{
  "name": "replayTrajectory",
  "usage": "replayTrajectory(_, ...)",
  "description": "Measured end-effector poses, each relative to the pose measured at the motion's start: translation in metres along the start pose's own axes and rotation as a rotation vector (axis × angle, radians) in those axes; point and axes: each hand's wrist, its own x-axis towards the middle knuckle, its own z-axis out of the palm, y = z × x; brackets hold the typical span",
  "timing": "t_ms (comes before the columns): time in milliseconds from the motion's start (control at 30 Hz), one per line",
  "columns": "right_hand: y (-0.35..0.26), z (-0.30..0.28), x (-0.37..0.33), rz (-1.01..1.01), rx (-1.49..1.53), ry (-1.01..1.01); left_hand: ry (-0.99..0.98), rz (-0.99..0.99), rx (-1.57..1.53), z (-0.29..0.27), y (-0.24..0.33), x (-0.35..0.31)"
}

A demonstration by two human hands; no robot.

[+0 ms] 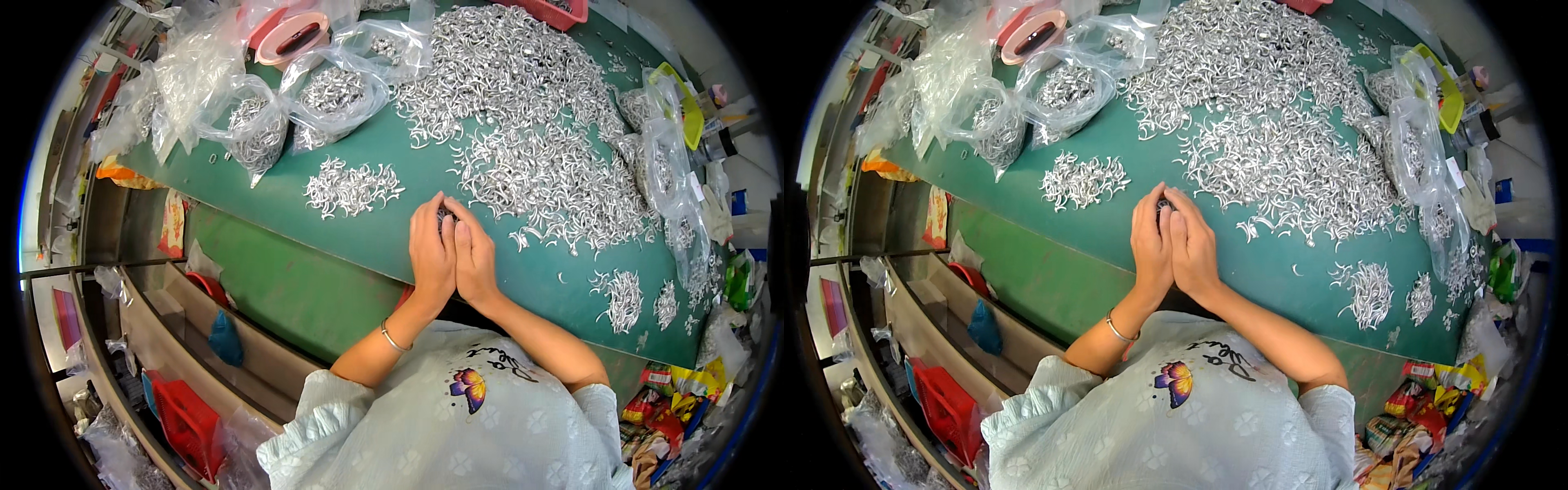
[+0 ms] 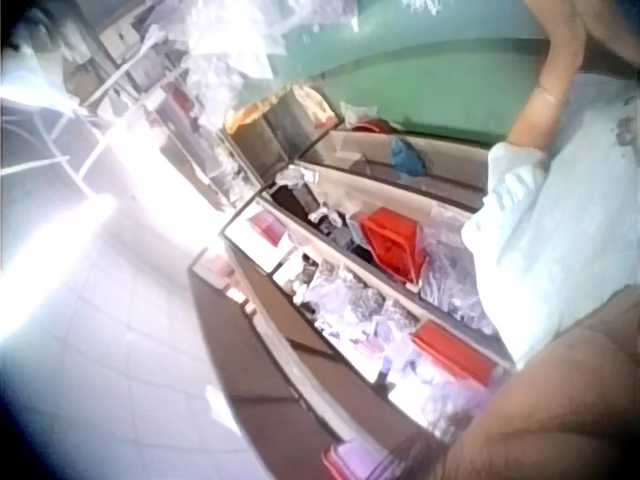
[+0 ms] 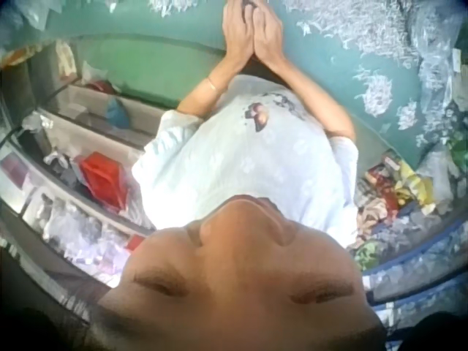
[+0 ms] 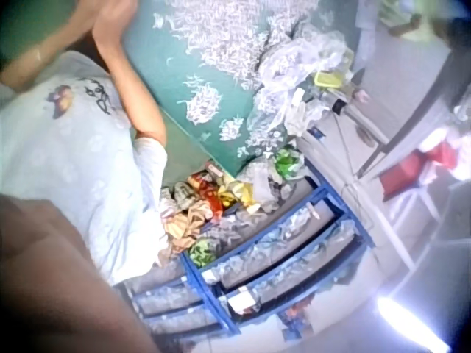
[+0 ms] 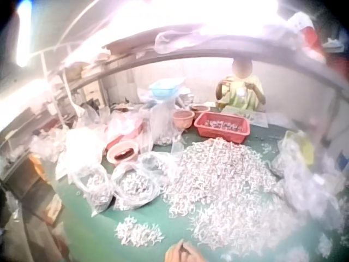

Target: The person sorts small curved metal pieces by hand on a green table, moving them from a central pile into smaller groups and then placing a handful into a plastic bag.

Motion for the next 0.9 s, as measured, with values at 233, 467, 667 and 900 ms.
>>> replayTrajectory(233,-0.008,0.013,0.004,0.152,0.393,0.109,0.16,-0.139,-0.3,0.008,0.001,0.002)
replayTrajectory(467,-0.015,0.019,0.009,0.076,0.435,0.151,0.226,-0.408,-0.695,0.004,0.007,0.011)
replayTrajectory(667,-0.031,0.027,0.023,0.157,0.544,0.075,0.279,-0.648,-1.181,-0.006,0.008,0.022)
replayTrajectory(900,-0.04,0.038,0.038,-0.213,0.114,0.052,0.175,-0.845,-1.479,-0.011,-0.021,0.027)
